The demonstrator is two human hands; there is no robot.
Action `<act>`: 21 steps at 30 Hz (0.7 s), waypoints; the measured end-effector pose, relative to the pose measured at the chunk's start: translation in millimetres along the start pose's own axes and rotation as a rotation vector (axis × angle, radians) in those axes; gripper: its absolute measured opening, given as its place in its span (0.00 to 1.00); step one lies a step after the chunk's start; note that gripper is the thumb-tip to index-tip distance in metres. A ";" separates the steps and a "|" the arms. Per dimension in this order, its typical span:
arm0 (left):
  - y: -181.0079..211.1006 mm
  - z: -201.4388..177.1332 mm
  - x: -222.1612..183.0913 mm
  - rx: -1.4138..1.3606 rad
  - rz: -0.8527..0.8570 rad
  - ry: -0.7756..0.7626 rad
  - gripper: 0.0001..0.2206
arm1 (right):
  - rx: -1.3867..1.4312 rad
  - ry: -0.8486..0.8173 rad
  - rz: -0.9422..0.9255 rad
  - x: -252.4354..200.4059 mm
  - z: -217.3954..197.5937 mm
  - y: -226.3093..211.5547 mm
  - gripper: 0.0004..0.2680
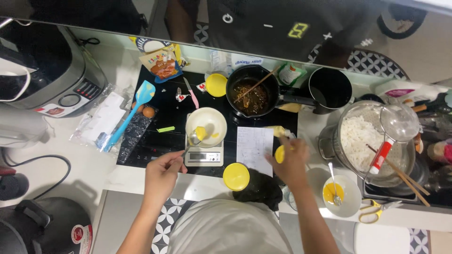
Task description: Weighing butter and mixing ingredients in a bowl on a digital scale for baking.
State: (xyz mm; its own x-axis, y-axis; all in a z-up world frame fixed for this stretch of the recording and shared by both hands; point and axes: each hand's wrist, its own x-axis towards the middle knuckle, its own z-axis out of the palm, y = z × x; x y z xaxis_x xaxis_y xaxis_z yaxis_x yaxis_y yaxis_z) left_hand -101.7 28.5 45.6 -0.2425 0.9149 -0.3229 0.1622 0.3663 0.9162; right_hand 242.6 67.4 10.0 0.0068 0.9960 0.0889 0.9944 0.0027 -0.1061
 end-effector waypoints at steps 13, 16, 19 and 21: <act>-7.2 -2.6 11.2 -0.077 0.063 -0.039 0.12 | 0.604 -0.218 -0.558 35.4 -12.9 -140.2 0.16; -6.4 -11.0 7.1 -0.101 -0.028 -0.057 0.12 | 0.471 -0.179 -0.583 48.8 -9.5 -138.0 0.16; -1.7 -15.5 4.3 -0.056 -0.003 -0.043 0.12 | 0.375 -0.115 -0.607 61.2 -3.4 -131.0 0.16; 11.0 -14.5 1.7 0.008 0.040 -0.018 0.11 | 0.341 -0.064 -0.625 65.1 -1.1 -130.0 0.16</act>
State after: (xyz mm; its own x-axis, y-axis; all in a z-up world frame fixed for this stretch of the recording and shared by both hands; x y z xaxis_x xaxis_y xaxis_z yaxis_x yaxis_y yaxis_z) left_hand -114.2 31.6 58.6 -0.2180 0.9317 -0.2906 0.1789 0.3309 0.9266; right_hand 113.9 131.8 30.7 -0.5704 0.8021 0.1770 0.7213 0.5922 -0.3593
